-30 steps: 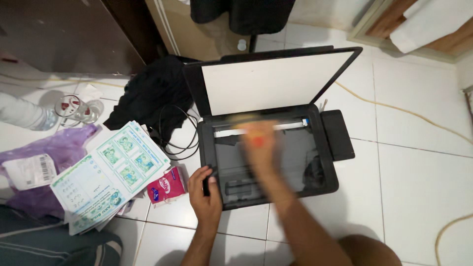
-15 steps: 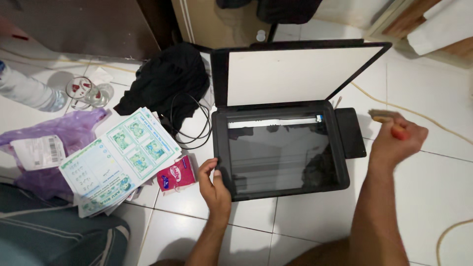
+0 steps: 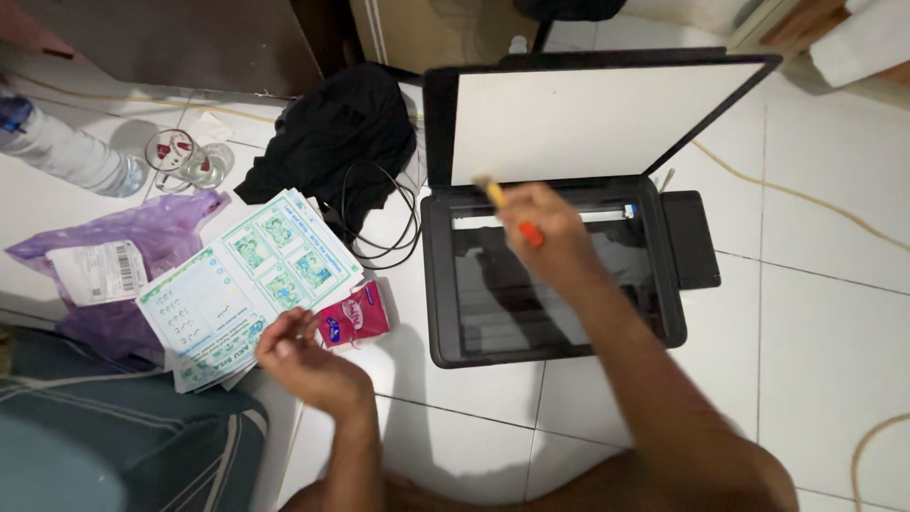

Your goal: The person sits on the floor and uses a paintbrush to dust the exterior and interior surfaces of a printer. They open the scanner lid and the ink cartridge access door to clean inside, then place a cloth on their lap and continue brushing the cartridge area before closing the printer.

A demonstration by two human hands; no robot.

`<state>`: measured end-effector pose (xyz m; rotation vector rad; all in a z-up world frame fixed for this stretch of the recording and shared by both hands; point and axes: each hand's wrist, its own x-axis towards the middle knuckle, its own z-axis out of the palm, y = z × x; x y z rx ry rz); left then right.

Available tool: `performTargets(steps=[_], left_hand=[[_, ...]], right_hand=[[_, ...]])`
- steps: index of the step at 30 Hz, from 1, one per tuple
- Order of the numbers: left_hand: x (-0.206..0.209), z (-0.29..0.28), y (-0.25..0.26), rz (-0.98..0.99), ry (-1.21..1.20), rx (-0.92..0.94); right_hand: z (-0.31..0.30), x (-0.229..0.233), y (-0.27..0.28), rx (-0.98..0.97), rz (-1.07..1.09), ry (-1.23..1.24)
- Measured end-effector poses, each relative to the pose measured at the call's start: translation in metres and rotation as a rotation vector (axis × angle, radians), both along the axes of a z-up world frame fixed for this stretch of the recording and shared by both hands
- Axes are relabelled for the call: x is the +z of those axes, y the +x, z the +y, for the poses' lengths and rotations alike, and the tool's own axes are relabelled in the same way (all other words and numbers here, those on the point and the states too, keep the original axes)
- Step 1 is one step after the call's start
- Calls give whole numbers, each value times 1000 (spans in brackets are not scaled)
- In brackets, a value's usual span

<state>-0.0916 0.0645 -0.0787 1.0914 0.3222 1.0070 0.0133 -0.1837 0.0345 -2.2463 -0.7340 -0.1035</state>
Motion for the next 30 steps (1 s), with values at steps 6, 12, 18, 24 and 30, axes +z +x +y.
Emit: performTargets(steps=[6, 12, 18, 24, 30], left_hand=[[-2, -23, 14, 27, -30, -110], [9, -27, 3, 165, 18, -159], [14, -21, -1, 107, 2, -166], [20, -23, -1, 153, 37, -189], [11, -35, -3, 194, 31, -302]], right_hand=[[-34, -15, -53, 233, 524, 100], [-25, -3, -52, -79, 221, 163], [-10, -63, -96, 344, 273, 597], [-38, -81, -112, -84, 322, 381], [-242, -42, -135, -1061, -10, -123]])
